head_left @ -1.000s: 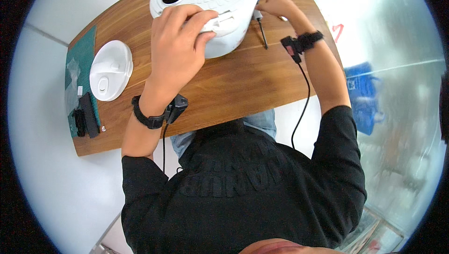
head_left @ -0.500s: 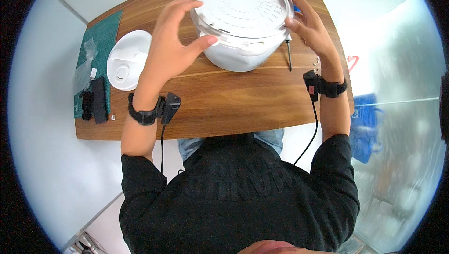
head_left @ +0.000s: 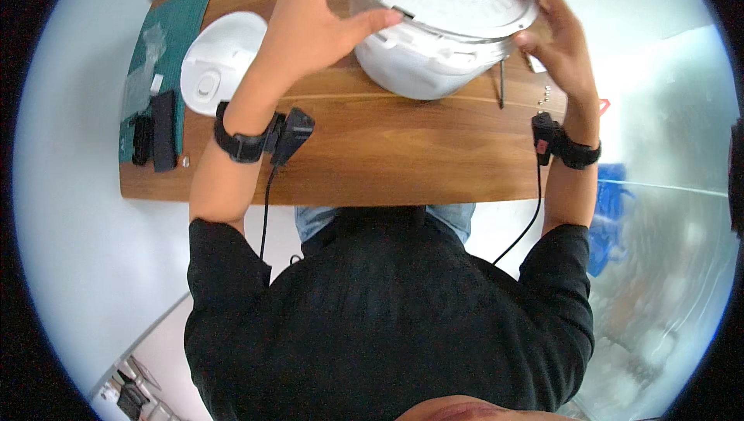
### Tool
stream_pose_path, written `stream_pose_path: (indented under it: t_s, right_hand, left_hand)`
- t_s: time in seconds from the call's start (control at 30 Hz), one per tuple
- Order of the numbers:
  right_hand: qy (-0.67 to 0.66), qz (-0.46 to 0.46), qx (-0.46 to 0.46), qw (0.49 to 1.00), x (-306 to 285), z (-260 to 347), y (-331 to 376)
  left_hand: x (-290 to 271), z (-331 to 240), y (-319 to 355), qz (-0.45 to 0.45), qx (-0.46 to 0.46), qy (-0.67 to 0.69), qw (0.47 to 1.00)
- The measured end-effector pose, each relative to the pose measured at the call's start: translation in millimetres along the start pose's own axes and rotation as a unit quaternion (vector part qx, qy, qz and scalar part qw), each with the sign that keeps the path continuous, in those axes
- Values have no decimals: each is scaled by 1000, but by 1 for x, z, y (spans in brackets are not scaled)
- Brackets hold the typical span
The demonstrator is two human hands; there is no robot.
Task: The person removes the lid of a white rice cooker, then uses a screwdriver to remove several screws from the lid. After removing the screws, the person wipes the inner rim of the cooker with a blue cloth.
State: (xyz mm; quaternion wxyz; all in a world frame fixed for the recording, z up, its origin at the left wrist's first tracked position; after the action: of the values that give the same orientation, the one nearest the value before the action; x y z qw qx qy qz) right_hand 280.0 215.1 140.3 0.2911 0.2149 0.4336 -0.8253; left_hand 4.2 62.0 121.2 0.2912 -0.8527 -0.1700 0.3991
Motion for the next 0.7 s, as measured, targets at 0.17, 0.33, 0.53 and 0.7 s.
stream_pose_path:
  t_s: [0.17, 0.33, 0.53, 0.7]
  right_hand:
    - [-29, 10, 16, 999, -4, 74, -18]
    - [99, -42, -76, 991, 42, 162, -35]
    - [-31, -23, -120, 992, 130, 180, -51]
    - [-3, 7, -25, 1000, 208, 157, -41]
  left_hand:
    - [-27, -18, -1, -2, 17, 83, 996]
    - [-88, 2, 39, 50, 0, 95, 994]
    - [-166, 35, 120, 78, -112, -1, 991]
    - [-168, 78, 174, 62, -248, 21, 967]
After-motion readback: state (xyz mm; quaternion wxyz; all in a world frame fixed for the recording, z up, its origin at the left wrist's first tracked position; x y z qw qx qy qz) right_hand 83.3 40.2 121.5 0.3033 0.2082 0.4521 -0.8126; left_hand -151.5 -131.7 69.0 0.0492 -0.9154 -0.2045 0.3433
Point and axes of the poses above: each hand's wrist, its own y-axis away from the middle knuckle, its own x-axis out of the palm, z = x × y, the point moved 5 cm from there along -y, towards the middle knuckle, and after that the axes turned 2 degrees about -z, right-handed, at the moved point
